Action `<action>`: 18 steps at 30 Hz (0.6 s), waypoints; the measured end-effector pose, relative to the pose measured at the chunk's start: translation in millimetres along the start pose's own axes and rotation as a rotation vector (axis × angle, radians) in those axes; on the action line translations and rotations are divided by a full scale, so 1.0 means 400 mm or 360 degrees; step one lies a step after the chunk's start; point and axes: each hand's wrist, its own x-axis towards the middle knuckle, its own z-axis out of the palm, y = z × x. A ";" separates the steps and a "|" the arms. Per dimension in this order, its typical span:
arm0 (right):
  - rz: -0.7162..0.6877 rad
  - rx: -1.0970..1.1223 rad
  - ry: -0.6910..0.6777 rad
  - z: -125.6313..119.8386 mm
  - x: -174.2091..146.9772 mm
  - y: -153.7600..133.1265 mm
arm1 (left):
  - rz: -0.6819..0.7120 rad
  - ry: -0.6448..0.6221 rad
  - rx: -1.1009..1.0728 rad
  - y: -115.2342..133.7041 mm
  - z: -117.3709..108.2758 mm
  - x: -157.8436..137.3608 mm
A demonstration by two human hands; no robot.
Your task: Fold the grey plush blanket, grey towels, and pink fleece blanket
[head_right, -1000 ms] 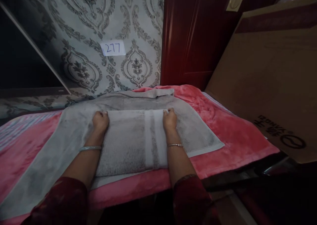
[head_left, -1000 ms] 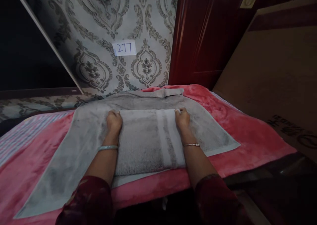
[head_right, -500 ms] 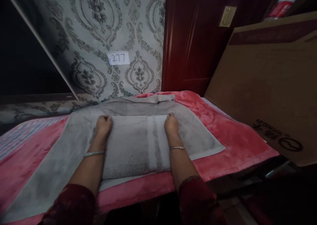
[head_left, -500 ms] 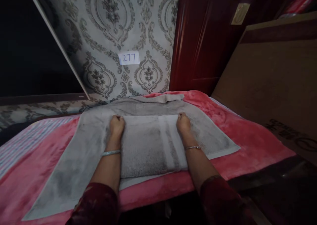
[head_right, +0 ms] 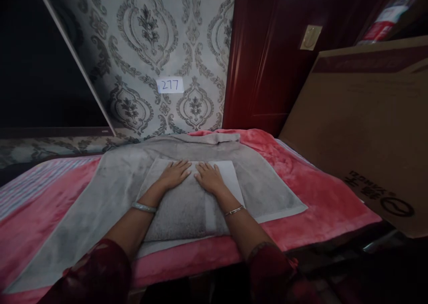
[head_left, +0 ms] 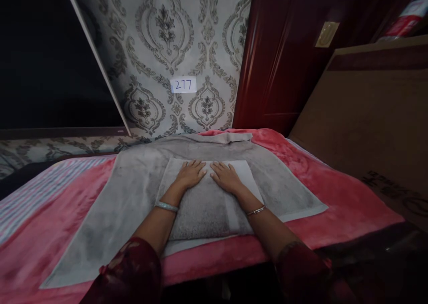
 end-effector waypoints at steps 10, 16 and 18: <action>-0.0006 0.0047 0.0083 0.009 -0.005 0.013 | -0.0439 0.0035 -0.0053 -0.150 -0.069 -0.110; 0.0009 0.0137 0.0150 0.006 -0.005 0.026 | -0.0476 0.0218 -0.0340 -0.156 -0.084 -0.222; 0.0077 0.0151 0.0192 -0.005 -0.018 0.053 | -0.0601 0.0327 -0.0474 -0.153 -0.079 -0.265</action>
